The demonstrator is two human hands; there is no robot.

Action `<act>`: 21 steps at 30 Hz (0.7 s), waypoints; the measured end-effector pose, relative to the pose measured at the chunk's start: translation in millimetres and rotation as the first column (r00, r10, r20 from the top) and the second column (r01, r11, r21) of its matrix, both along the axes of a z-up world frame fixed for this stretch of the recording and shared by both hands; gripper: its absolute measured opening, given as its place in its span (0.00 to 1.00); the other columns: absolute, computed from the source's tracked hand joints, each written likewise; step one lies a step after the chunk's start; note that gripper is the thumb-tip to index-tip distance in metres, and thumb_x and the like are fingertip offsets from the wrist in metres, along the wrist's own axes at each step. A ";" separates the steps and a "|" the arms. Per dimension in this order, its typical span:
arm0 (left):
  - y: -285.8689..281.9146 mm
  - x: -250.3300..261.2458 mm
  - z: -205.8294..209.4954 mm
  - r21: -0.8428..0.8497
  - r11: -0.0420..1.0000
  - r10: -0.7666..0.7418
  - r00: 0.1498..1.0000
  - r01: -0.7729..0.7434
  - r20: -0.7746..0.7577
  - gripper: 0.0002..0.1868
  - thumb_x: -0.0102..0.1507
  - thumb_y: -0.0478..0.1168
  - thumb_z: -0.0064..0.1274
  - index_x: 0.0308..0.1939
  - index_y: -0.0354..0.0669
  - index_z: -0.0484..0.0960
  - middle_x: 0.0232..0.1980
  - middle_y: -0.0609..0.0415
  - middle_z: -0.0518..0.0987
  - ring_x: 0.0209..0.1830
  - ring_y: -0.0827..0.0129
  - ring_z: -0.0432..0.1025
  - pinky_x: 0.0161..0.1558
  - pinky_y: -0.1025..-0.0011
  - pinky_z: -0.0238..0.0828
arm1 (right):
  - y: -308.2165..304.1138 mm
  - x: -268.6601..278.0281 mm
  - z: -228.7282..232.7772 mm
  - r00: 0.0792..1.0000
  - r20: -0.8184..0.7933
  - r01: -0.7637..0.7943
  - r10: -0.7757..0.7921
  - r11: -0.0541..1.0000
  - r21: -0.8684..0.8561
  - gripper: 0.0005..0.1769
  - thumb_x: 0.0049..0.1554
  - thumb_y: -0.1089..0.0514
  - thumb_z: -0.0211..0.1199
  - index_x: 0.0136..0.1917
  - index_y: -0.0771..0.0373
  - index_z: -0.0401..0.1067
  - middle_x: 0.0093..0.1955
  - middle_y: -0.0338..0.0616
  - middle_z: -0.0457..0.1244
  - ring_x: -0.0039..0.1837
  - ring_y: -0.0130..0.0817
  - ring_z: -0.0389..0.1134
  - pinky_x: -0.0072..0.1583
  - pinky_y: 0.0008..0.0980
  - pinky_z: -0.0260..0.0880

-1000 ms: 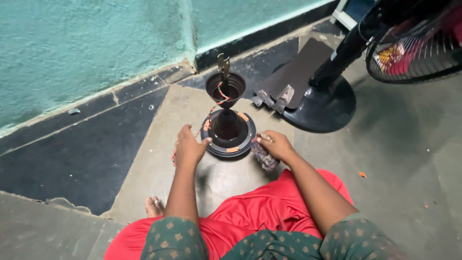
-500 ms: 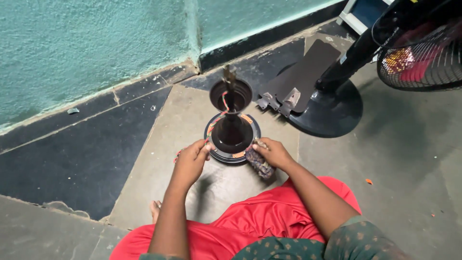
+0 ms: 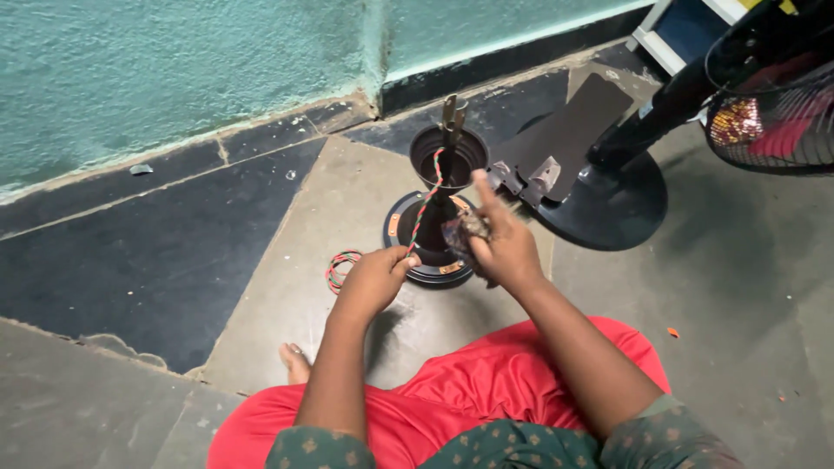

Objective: The person sits on the floor and wipes a dark brown ceiling fan downrod and canopy with a cloth. They rotate the parts to clean different sides and then wipe the canopy's underside. The person also handles a bundle of wires attached to the downrod.

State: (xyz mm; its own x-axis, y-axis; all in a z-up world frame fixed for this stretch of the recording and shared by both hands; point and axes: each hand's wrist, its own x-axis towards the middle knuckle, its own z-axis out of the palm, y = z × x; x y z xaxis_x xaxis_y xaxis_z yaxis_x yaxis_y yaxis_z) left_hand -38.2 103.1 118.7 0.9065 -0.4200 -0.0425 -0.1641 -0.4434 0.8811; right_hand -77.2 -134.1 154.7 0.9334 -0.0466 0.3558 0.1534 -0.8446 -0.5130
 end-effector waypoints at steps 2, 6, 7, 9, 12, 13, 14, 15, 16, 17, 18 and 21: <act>3.5 1.9 2.0 0.024 0.999 0.027 1.000 -0.026 -0.015 0.17 0.65 0.52 0.51 0.51 0.50 0.85 0.42 0.43 0.83 0.45 0.50 0.78 0.47 0.58 0.71 | 11.1 7.4 5.6 0.976 -0.198 0.075 -0.094 0.992 -0.103 0.60 0.48 0.62 0.64 0.83 0.35 0.35 0.52 0.48 0.69 0.50 0.53 0.72 0.53 0.48 0.71; 10.3 4.1 1.0 0.044 0.996 0.078 0.997 -0.077 -0.029 0.16 0.64 0.52 0.51 0.49 0.52 0.86 0.42 0.44 0.84 0.45 0.50 0.78 0.48 0.57 0.71 | 19.1 11.4 3.1 0.990 -0.094 0.083 -0.101 0.981 -0.177 0.57 0.52 0.60 0.64 0.83 0.30 0.35 0.51 0.49 0.69 0.50 0.53 0.72 0.52 0.48 0.71; 10.5 4.3 -1.0 0.056 0.996 0.073 0.997 -0.072 -0.031 0.16 0.64 0.52 0.51 0.49 0.52 0.86 0.42 0.44 0.84 0.45 0.50 0.78 0.47 0.57 0.71 | 18.5 9.8 0.4 0.986 -0.118 0.094 -0.114 0.982 -0.165 0.57 0.52 0.59 0.64 0.83 0.30 0.36 0.50 0.48 0.70 0.50 0.53 0.73 0.52 0.48 0.71; 8.7 8.0 -3.7 0.080 0.995 0.062 0.998 -0.060 -0.029 0.15 0.64 0.51 0.51 0.47 0.52 0.87 0.42 0.44 0.84 0.45 0.51 0.78 0.47 0.57 0.71 | 15.7 7.2 -3.6 0.983 -0.143 0.095 -0.116 0.985 -0.145 0.56 0.52 0.59 0.64 0.83 0.30 0.36 0.50 0.48 0.70 0.49 0.52 0.73 0.52 0.47 0.72; 3.3 12.3 -7.0 0.108 0.994 0.019 1.000 -0.018 -0.002 0.15 0.64 0.51 0.50 0.47 0.52 0.87 0.42 0.44 0.84 0.45 0.50 0.77 0.48 0.56 0.71 | 12.4 5.6 -5.7 0.988 -0.135 0.062 -0.078 0.992 -0.113 0.57 0.51 0.60 0.63 0.83 0.32 0.36 0.50 0.47 0.70 0.49 0.51 0.73 0.52 0.45 0.72; 2.6 13.1 -8.8 0.120 0.993 0.007 1.000 -0.006 -0.008 0.15 0.64 0.51 0.50 0.47 0.51 0.86 0.42 0.44 0.84 0.45 0.50 0.77 0.48 0.56 0.71 | 13.1 5.0 -7.0 0.989 -0.131 0.050 -0.063 0.994 -0.099 0.57 0.51 0.61 0.63 0.84 0.33 0.36 0.50 0.46 0.70 0.49 0.50 0.73 0.52 0.44 0.72; 1.6 13.4 -11.1 0.131 0.991 -0.004 1.000 0.006 -0.013 0.15 0.65 0.51 0.50 0.47 0.50 0.86 0.42 0.44 0.84 0.45 0.50 0.77 0.48 0.55 0.71 | 14.5 4.2 -8.6 0.991 -0.127 0.037 -0.048 0.996 -0.086 0.58 0.51 0.62 0.63 0.84 0.34 0.36 0.50 0.46 0.70 0.49 0.49 0.74 0.52 0.43 0.72; 0.9 13.7 -13.9 0.144 0.989 -0.016 1.000 0.018 -0.019 0.16 0.65 0.52 0.51 0.47 0.49 0.85 0.42 0.44 0.84 0.45 0.50 0.78 0.48 0.55 0.71 | 16.3 2.4 -10.6 0.999 -0.050 -0.005 0.004 1.000 -0.021 0.55 0.52 0.63 0.62 0.84 0.39 0.38 0.50 0.47 0.71 0.49 0.46 0.74 0.53 0.41 0.73; 0.9 14.3 -17.1 0.145 0.989 -0.031 0.999 0.032 -0.013 0.16 0.65 0.51 0.51 0.46 0.48 0.85 0.42 0.44 0.84 0.45 0.50 0.78 0.48 0.55 0.71 | 19.1 0.6 -13.0 0.998 0.031 -0.052 0.051 0.998 0.040 0.53 0.53 0.64 0.61 0.85 0.44 0.40 0.51 0.47 0.71 0.50 0.43 0.74 0.54 0.39 0.73; 0.7 14.8 -20.7 0.146 0.988 -0.046 0.999 0.047 -0.007 0.16 0.65 0.51 0.51 0.46 0.47 0.85 0.43 0.44 0.84 0.46 0.50 0.78 0.48 0.56 0.71 | 21.2 -2.1 -14.7 0.989 0.113 -0.103 0.092 0.990 0.096 0.51 0.54 0.64 0.60 0.85 0.49 0.42 0.51 0.48 0.71 0.50 0.40 0.75 0.55 0.37 0.74; 0.5 15.3 -24.5 0.147 0.987 -0.062 0.998 0.062 -0.002 0.16 0.65 0.51 0.51 0.46 0.46 0.85 0.43 0.44 0.84 0.46 0.50 0.78 0.48 0.56 0.72 | 25.7 -4.8 -17.5 0.989 0.141 -0.068 0.036 0.971 0.230 0.44 0.57 0.63 0.61 0.81 0.54 0.45 0.51 0.47 0.71 0.51 0.37 0.74 0.55 0.35 0.73; -3.4 15.5 -36.7 0.105 0.986 -0.135 0.990 0.131 0.033 0.16 0.63 0.50 0.52 0.46 0.46 0.86 0.45 0.43 0.84 0.47 0.48 0.77 0.49 0.56 0.72 | 44.9 -10.4 -26.2 0.982 0.169 -0.022 -0.086 0.833 0.553 0.26 0.65 0.59 0.61 0.71 0.65 0.55 0.52 0.45 0.71 0.53 0.30 0.71 0.55 0.32 0.72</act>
State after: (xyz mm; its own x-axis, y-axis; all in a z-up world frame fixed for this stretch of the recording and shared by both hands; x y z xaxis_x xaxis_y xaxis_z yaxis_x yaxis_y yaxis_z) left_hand -22.6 99.8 82.0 0.8448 -0.5322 -0.0562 -0.2622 -0.5030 0.8235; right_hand -87.6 -89.2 128.5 0.8505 -0.3139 0.4219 0.2654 -0.4364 -0.8597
